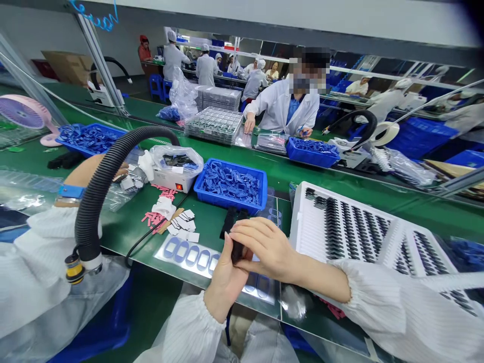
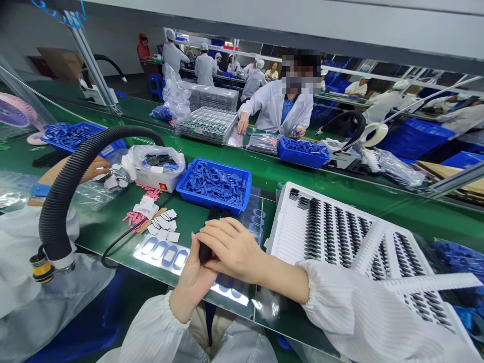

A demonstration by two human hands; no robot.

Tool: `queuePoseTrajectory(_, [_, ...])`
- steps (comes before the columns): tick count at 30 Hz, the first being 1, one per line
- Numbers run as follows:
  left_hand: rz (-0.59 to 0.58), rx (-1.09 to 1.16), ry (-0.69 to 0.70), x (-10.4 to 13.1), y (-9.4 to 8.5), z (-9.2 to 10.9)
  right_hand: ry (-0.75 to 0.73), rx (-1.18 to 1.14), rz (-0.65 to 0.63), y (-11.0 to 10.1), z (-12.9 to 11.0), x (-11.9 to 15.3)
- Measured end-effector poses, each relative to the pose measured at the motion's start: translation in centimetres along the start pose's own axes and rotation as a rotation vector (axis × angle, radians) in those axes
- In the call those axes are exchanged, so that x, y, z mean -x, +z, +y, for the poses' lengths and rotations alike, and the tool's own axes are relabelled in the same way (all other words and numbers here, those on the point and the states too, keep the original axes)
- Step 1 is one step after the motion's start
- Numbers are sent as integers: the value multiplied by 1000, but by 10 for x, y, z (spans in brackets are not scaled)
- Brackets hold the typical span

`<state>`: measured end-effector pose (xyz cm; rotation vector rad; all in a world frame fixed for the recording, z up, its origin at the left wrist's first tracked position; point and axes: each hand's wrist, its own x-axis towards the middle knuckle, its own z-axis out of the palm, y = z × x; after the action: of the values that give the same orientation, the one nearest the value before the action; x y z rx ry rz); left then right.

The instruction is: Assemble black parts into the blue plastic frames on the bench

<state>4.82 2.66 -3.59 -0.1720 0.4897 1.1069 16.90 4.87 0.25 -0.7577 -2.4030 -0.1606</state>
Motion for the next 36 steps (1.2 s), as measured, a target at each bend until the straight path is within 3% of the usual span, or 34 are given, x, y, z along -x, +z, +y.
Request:
queuePoseTrajectory(4, [51, 64, 1, -2, 0, 0, -27, 90, 46, 13, -3, 0])
queuePoseTrajectory(8, [84, 82, 32, -1, -3, 4, 29, 154, 10, 23, -7, -1])
queuePoseTrajectory(13, [-5, -26, 113, -2, -5, 14, 49, 218, -8, 32, -7, -10])
queuePoseTrajectory(16, [-112, -334, 237, -8, -12, 28, 142, 193, -176, 36, 3, -28])
queuePoseTrajectory(19, [-16, -832, 538, -17, -27, 51, 333, 193, -470, 45, 19, -51])
queuePoseTrajectory(22, [41, -1087, 691, -27, -40, 77, 462, 232, -634, 63, 33, -66])
queuePoseTrajectory(28, [-45, -1487, 756, -51, -52, 104, 520, 273, -740, 99, 46, -72])
queuePoseTrajectory(36, [-153, -1933, 790, -87, -66, 102, 508, 318, -752, 106, 47, -66])
